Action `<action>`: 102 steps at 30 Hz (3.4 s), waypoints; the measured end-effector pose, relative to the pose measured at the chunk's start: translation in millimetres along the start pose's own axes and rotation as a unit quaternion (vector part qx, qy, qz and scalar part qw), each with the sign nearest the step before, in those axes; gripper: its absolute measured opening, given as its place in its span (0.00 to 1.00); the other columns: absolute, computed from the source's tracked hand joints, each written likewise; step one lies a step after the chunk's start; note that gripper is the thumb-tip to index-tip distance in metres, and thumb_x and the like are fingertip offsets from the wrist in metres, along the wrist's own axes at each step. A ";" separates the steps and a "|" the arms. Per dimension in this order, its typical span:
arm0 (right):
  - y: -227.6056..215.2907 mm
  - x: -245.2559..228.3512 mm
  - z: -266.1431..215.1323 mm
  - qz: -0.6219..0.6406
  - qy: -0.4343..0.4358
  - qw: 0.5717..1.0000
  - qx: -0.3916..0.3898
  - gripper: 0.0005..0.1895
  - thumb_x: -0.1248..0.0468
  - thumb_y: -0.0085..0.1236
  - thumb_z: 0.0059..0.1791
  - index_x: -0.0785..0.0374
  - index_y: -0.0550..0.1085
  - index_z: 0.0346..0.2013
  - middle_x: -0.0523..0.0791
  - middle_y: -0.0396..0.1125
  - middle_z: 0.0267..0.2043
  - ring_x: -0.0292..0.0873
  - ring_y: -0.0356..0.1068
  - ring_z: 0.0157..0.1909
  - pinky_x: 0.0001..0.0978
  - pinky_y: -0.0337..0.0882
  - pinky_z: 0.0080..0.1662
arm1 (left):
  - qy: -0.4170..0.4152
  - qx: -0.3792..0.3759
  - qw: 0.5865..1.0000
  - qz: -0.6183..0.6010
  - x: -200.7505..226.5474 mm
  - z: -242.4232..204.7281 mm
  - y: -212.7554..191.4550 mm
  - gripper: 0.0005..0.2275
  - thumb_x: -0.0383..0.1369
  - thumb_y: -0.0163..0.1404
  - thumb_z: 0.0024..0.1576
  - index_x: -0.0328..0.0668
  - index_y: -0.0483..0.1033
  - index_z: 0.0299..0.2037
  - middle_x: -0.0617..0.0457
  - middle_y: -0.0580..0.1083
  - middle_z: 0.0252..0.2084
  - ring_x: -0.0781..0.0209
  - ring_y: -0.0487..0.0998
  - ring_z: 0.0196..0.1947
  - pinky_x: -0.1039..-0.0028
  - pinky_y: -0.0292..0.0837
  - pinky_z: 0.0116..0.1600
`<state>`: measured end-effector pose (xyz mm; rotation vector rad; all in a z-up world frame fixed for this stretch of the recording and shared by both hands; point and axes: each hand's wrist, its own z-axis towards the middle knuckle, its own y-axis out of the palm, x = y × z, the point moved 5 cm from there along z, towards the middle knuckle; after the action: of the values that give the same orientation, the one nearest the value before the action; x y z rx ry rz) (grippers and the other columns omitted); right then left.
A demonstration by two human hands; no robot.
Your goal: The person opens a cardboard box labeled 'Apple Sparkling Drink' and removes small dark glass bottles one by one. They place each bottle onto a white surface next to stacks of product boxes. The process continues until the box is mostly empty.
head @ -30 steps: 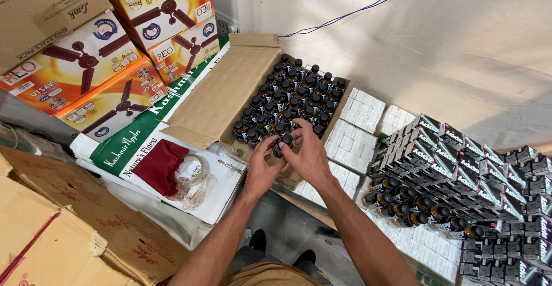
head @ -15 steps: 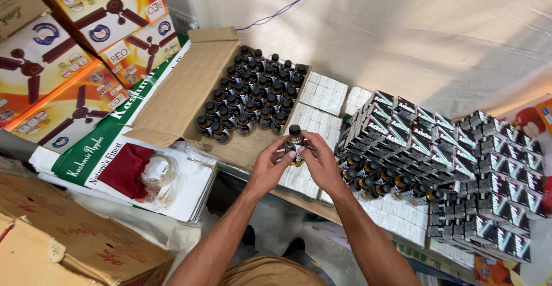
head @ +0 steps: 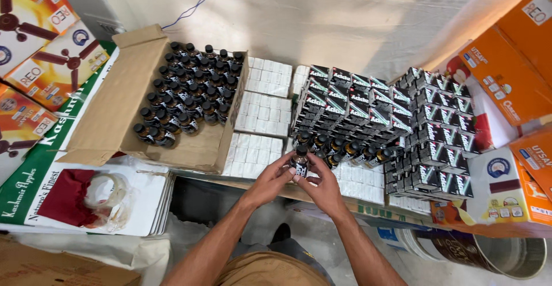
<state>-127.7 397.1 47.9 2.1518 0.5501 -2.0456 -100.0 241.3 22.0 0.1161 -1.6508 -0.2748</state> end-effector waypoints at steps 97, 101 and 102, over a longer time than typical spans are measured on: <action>247.4 -34.2 233.6 -0.583 -0.133 0.782 -0.176 0.15 0.71 0.51 0.42 0.59 0.80 0.40 0.51 0.75 0.38 0.60 0.77 0.45 0.51 0.80 0.45 | -0.165 0.262 0.940 -0.141 40.5 12.8 -219.3 0.29 0.32 0.52 0.57 0.44 0.63 0.71 0.42 0.70 0.65 0.45 0.72 0.64 0.52 0.67 0.66; 243.9 -59.5 222.8 -0.540 -0.140 0.811 -0.179 0.17 0.65 0.56 0.43 0.56 0.80 0.46 0.51 0.73 0.44 0.59 0.76 0.47 0.51 0.80 0.46 | -0.147 0.260 0.949 -0.099 40.4 12.2 -221.9 0.28 0.31 0.51 0.57 0.46 0.64 0.70 0.45 0.70 0.64 0.50 0.72 0.63 0.57 0.69 0.65; 241.9 -74.1 213.9 -0.511 -0.148 0.829 -0.176 0.16 0.63 0.58 0.44 0.56 0.80 0.47 0.52 0.73 0.46 0.60 0.76 0.47 0.52 0.80 0.47 | -0.141 0.258 0.953 -0.078 42.6 10.3 -220.1 0.27 0.30 0.50 0.58 0.46 0.64 0.71 0.46 0.70 0.65 0.52 0.71 0.63 0.59 0.68 0.65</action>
<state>-247.6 88.7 65.6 1.3361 2.1605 -2.3027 -133.8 19.9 7.9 0.6296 -1.9706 0.0311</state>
